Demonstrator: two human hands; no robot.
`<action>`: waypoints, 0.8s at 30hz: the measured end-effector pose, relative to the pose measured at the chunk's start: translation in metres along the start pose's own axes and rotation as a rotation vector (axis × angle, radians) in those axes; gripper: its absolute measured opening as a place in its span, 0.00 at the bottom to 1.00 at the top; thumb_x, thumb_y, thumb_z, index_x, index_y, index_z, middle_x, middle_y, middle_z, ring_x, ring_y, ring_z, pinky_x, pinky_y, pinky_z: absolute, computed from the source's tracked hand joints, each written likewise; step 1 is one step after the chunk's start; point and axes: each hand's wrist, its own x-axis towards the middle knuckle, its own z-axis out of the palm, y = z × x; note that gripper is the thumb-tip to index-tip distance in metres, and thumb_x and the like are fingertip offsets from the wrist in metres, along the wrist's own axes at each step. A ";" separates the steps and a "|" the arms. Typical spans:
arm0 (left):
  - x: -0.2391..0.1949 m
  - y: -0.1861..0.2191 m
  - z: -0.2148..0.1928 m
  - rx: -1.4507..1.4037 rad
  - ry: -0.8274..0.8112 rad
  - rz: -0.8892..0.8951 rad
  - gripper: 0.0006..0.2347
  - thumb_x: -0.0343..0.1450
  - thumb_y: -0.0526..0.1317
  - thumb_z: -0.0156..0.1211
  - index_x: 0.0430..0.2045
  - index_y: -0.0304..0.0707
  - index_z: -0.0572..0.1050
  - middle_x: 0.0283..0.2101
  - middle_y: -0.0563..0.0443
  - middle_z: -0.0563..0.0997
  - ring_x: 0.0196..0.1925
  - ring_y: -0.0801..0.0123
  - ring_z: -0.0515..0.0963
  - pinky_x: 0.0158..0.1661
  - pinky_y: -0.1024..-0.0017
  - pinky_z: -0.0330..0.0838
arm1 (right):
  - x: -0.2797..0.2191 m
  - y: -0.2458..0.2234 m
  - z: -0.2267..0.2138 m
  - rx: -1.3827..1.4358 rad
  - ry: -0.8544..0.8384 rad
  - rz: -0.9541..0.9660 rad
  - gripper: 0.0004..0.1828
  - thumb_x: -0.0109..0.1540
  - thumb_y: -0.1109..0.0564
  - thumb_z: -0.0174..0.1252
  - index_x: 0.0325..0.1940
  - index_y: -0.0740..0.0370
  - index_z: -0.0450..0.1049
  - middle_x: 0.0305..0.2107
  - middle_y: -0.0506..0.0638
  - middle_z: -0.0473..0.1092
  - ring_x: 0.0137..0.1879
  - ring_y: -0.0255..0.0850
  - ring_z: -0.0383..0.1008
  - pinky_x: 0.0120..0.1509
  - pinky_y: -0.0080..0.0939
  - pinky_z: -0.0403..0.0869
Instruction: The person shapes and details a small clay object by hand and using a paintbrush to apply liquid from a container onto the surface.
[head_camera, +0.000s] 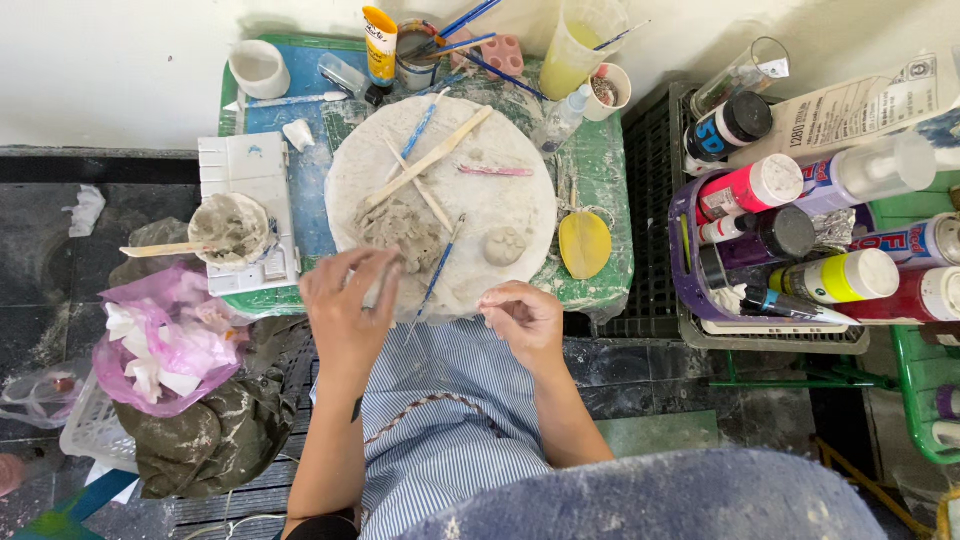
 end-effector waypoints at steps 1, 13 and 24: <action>-0.003 0.002 0.000 -0.059 -0.007 0.013 0.13 0.68 0.35 0.69 0.46 0.44 0.81 0.46 0.52 0.81 0.49 0.61 0.78 0.52 0.59 0.64 | 0.000 0.003 0.000 0.011 0.018 0.022 0.11 0.60 0.76 0.61 0.44 0.70 0.77 0.38 0.56 0.76 0.38 0.35 0.76 0.37 0.31 0.73; -0.065 0.015 0.047 -1.372 -0.137 -0.657 0.10 0.78 0.34 0.53 0.52 0.29 0.74 0.46 0.49 0.81 0.47 0.72 0.79 0.50 0.71 0.74 | 0.001 -0.008 0.014 -0.140 0.019 0.061 0.11 0.65 0.72 0.56 0.48 0.68 0.79 0.39 0.55 0.80 0.33 0.33 0.78 0.33 0.29 0.73; -0.046 0.038 0.048 -1.848 -0.042 -0.839 0.21 0.79 0.48 0.35 0.59 0.30 0.66 0.61 0.40 0.74 0.66 0.56 0.70 0.67 0.60 0.61 | 0.005 -0.026 0.026 -0.334 -0.068 -0.257 0.15 0.53 0.67 0.73 0.41 0.61 0.80 0.32 0.50 0.76 0.37 0.38 0.74 0.42 0.33 0.73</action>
